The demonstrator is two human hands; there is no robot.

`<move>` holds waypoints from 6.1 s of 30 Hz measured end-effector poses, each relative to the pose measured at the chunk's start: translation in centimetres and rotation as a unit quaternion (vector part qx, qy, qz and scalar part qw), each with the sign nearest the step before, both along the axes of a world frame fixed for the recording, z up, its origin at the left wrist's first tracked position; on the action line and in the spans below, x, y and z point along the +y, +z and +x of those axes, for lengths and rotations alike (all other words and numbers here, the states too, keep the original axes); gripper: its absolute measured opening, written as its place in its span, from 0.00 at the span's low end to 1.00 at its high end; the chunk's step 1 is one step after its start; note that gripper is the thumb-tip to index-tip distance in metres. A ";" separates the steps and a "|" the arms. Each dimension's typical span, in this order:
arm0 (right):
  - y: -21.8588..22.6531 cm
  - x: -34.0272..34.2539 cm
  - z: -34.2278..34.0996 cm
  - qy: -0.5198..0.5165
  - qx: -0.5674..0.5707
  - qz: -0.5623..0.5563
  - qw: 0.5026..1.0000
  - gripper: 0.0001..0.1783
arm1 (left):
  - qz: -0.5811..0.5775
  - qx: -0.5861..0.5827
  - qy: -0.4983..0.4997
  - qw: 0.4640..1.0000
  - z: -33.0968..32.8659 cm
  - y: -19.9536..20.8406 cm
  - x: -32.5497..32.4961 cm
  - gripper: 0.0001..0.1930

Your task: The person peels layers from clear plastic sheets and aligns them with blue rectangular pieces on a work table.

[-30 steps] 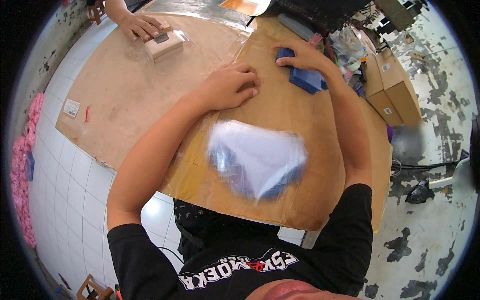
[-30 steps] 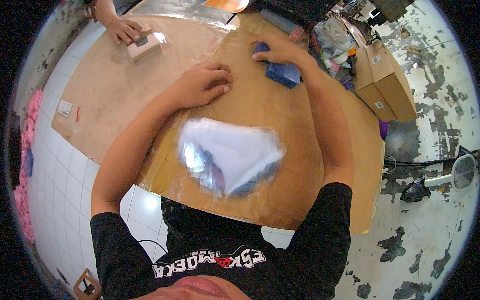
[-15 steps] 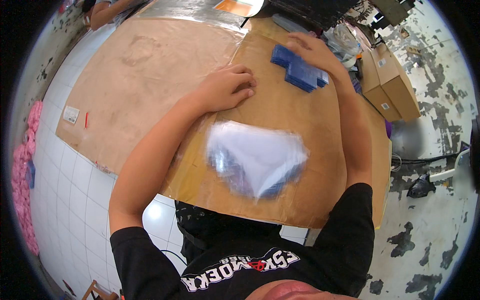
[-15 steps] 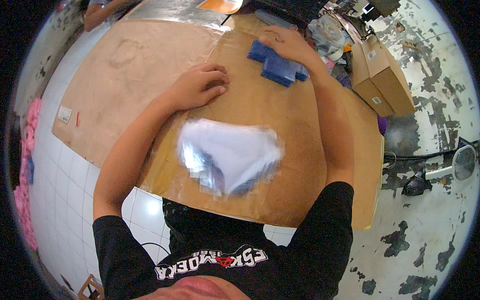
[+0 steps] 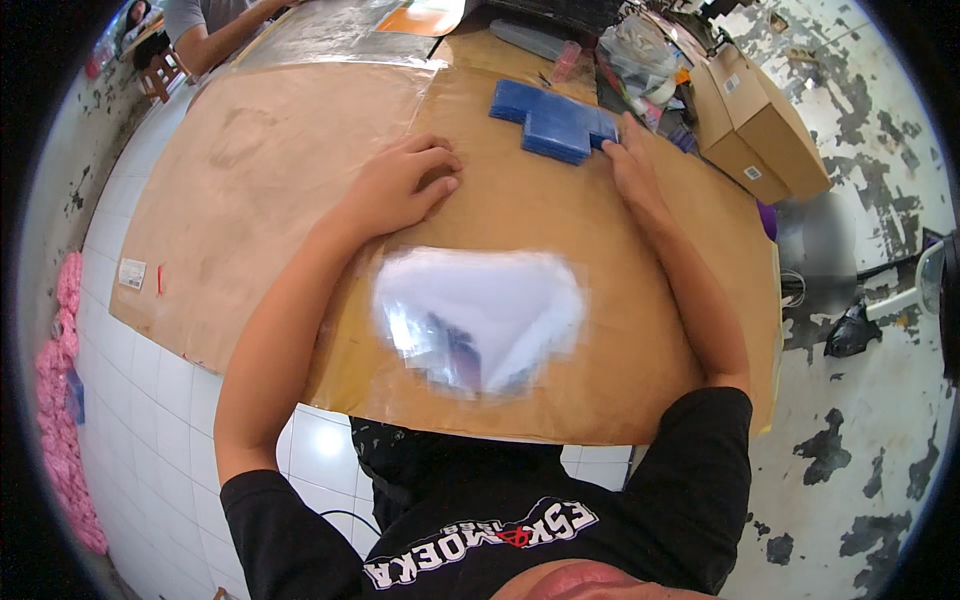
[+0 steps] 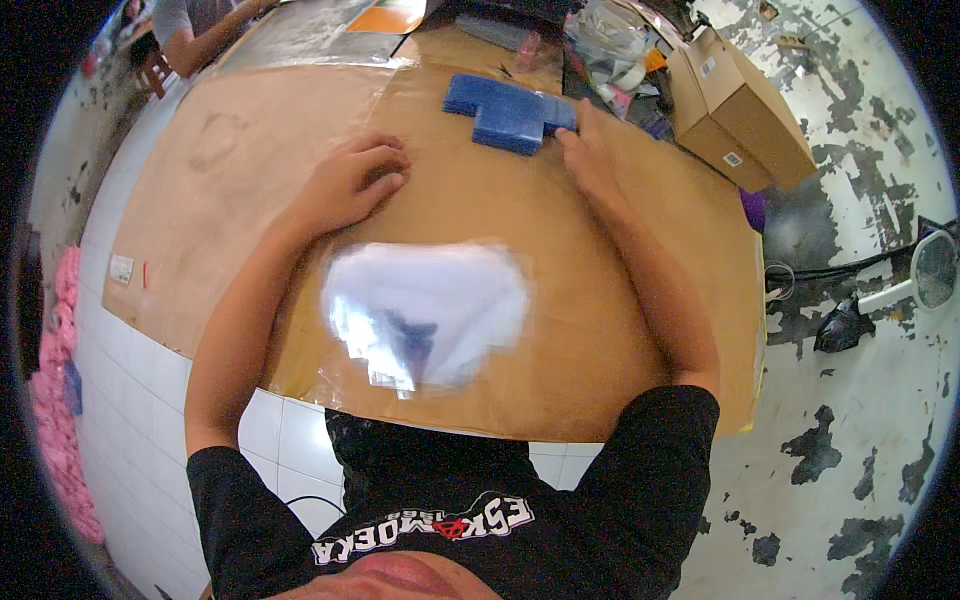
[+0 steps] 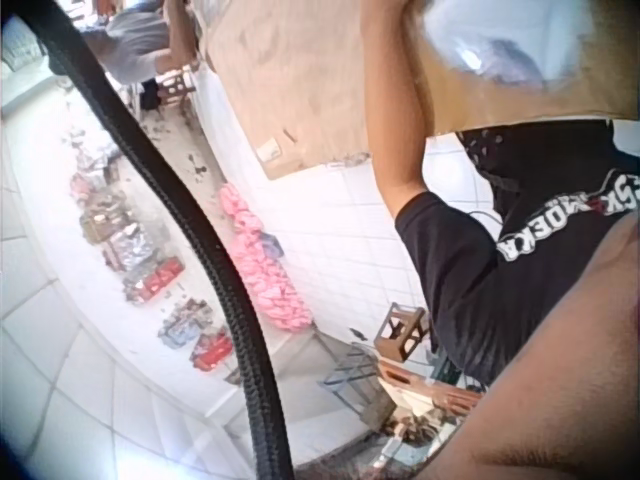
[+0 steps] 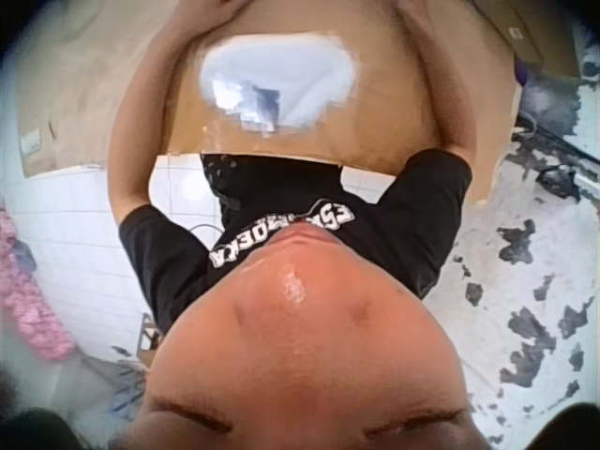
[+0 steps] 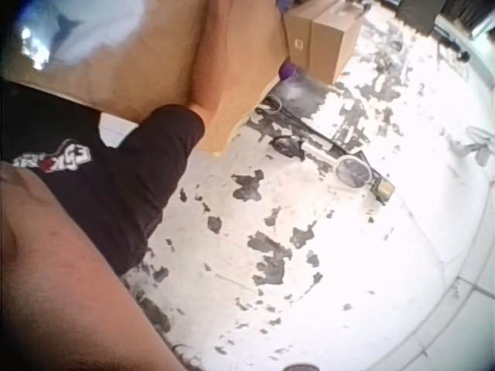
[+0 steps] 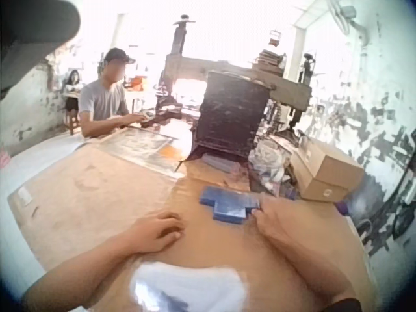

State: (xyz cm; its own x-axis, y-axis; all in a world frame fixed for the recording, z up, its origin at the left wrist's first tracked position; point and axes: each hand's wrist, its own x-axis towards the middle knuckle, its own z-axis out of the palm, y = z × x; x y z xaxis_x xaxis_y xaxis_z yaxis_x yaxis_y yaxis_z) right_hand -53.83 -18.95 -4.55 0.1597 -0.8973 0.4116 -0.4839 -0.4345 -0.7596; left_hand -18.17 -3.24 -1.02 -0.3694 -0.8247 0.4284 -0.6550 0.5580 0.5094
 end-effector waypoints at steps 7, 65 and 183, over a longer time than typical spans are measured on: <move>2.1 2.5 1.2 -0.035 0.120 -0.064 0.990 0.40 | -0.015 -0.004 -0.014 1.000 0.5 -0.5 -0.2 0.11; 8.7 19.4 11.1 0.319 0.270 -0.062 0.906 0.23 | -0.044 -0.014 -0.030 0.998 1.0 -1.6 -0.7 0.14; 10.8 18.2 10.6 0.447 -0.013 0.293 0.845 0.11 | 0.041 0.522 0.287 0.803 -5.4 2.6 16.7 0.10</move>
State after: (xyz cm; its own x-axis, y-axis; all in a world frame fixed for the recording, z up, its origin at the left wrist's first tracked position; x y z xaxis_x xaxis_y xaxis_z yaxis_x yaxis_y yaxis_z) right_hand -43.24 -0.72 6.20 0.8795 -0.4734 -0.0481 -0.1411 -0.1629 -0.9765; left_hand -23.56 13.48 1.62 0.6050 -0.7723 0.1938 0.0144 0.2540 0.9671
